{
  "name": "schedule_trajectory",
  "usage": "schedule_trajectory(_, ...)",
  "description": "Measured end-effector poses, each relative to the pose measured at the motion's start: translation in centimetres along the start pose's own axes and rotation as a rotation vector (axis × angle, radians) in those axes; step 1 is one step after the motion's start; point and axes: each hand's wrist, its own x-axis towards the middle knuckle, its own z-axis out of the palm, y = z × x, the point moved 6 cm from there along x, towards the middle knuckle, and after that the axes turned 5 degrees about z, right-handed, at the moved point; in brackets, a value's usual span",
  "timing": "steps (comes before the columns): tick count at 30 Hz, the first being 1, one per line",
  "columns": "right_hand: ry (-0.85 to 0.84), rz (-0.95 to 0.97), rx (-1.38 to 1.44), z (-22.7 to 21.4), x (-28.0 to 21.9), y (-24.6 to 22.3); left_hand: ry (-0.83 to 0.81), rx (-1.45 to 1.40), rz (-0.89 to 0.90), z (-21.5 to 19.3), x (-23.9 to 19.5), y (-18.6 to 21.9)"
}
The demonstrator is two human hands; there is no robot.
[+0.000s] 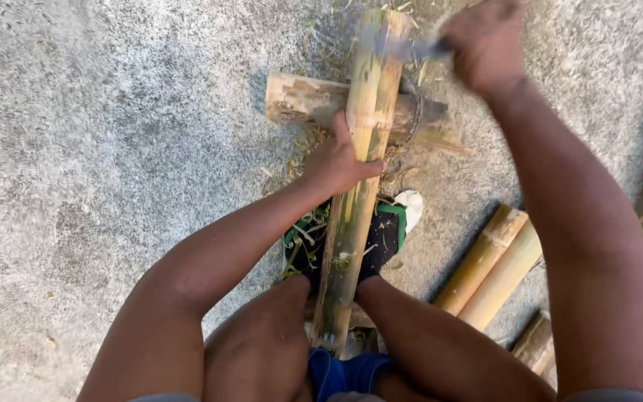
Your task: Scraping the outer layer of a bamboo pole using a curved hand blade.
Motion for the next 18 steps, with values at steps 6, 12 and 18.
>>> schedule_trajectory(6,-0.432,0.457,0.04,2.6,2.2,3.9,-0.011,-0.066,0.023,1.0,0.2,-0.4)
schedule_trajectory(12,-0.464,0.771,0.323,7.8,-4.1,7.8,-0.032,-0.017,-0.057,1.6,-1.1,-0.8)
schedule_trajectory(18,-0.318,0.266,-0.012,-3.7,0.3,0.6,-0.013,-0.046,-0.037,0.5,0.0,-0.4)
